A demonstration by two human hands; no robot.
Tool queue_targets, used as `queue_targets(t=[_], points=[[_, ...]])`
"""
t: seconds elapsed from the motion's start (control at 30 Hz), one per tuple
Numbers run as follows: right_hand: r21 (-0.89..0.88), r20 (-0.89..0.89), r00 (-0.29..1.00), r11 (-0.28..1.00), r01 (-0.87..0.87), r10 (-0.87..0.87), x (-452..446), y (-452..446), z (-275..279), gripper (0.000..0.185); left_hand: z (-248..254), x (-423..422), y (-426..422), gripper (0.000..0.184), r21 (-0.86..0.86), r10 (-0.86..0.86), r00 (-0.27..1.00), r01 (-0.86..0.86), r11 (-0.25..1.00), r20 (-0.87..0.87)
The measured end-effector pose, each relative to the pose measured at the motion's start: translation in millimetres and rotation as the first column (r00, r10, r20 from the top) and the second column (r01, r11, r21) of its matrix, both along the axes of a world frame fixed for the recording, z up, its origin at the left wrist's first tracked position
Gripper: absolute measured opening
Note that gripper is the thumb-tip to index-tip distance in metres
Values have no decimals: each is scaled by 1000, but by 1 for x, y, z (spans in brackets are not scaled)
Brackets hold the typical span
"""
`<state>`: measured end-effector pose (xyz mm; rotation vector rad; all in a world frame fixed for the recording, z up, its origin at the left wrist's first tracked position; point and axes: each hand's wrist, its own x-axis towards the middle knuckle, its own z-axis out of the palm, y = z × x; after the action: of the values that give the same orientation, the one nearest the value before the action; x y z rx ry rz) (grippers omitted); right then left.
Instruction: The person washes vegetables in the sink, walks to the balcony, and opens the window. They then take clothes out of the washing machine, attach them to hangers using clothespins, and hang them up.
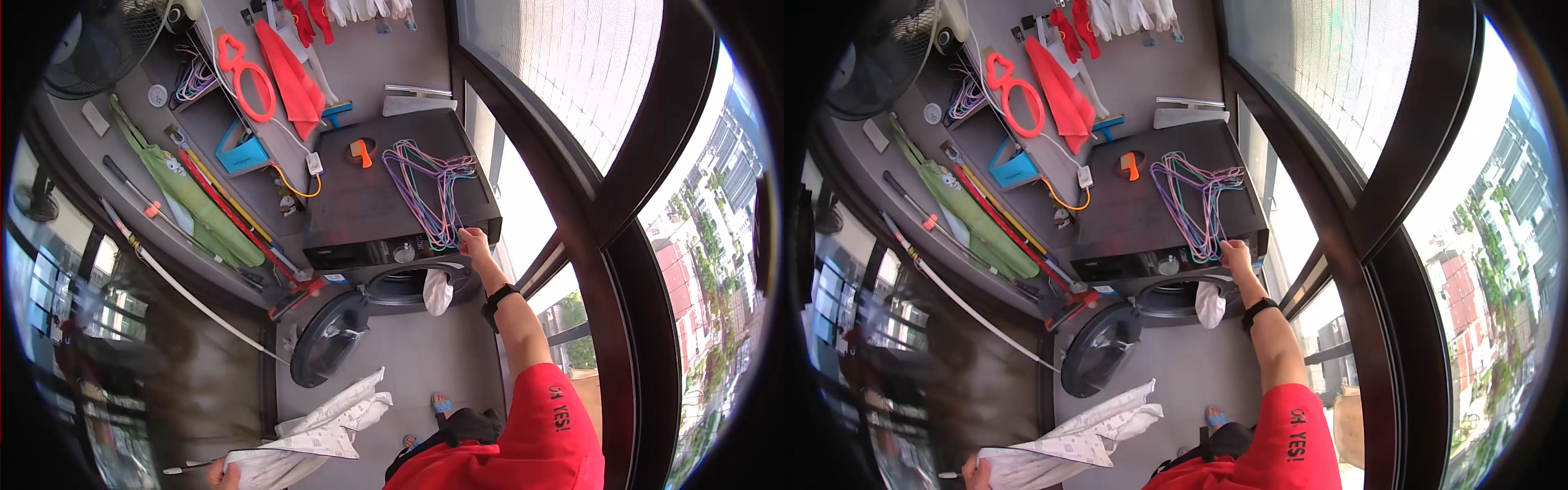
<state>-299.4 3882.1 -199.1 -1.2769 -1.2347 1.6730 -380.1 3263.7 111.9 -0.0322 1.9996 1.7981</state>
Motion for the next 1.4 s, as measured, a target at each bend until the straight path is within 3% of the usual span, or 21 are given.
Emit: queue_targets(t=[0.13, 0.27, 0.43, 0.57, 0.7, 0.87, 0.97, 1.07, 1.17, 1.27, 1.37, 1.4], points=[[-58, -217, 973, 994, -91, 76, -7, -2, 28, 22, -1, 5, -1, 23, -63, 70, 997, -70, 996, 8], [31, -322, 941, 992, 118, -102, -36, 6, 44, 14, 2, 8, 2, 20, -78, 68, 998, -68, 995, 6], [386, -29, 989, 911, 146, -146, -57, 4, 101, 19, 2, 10, -3, 18, -48, 125, 992, -123, 991, 25], [651, 91, 950, 740, 169, -297, -54, -8, 146, 23, 2, 11, -15, 17, -20, 77, 997, -77, 997, -5], [671, 139, 946, 731, 126, -291, -42, -25, 168, 25, -8, 10, -28, 19, 0, 162, 987, -162, 987, 8], [766, 182, 912, 635, 103, -368, -25, -30, 153, 25, -5, 15, -31, 21, -44, 256, 967, -256, 966, 9], [801, 231, 871, 593, 83, -434, -10, -22, 131, 22, -10, 11, -45, 23, 81, 86, 995, -90, 993, 54], [866, 286, 809, 500, 12, -514, 6, -20, 116, 20, -16, 12, -50, 25, 56, 154, 987, -156, 986, 46], [913, 321, 755, 398, -86, -572, 14, -28, 116, 19, -13, 16, -49, 26, 6, 119, 993, -119, 993, 14], [910, 192, 836, 412, 45, -515, 11, -29, 115, 20, -1, 22, -38, 25, -36, 135, 991, -134, 990, 15], [785, -146, 920, 523, 331, -363, -8, -17, 89, 20, -6, 25, -46, 26, -345, -131, 948, 24, 938, -289], [470, -308, 925, 809, 353, -225, -10, -36, 106, 20, -2, 26, -44, 27, -286, -88, 968, 17, 958, -235]])
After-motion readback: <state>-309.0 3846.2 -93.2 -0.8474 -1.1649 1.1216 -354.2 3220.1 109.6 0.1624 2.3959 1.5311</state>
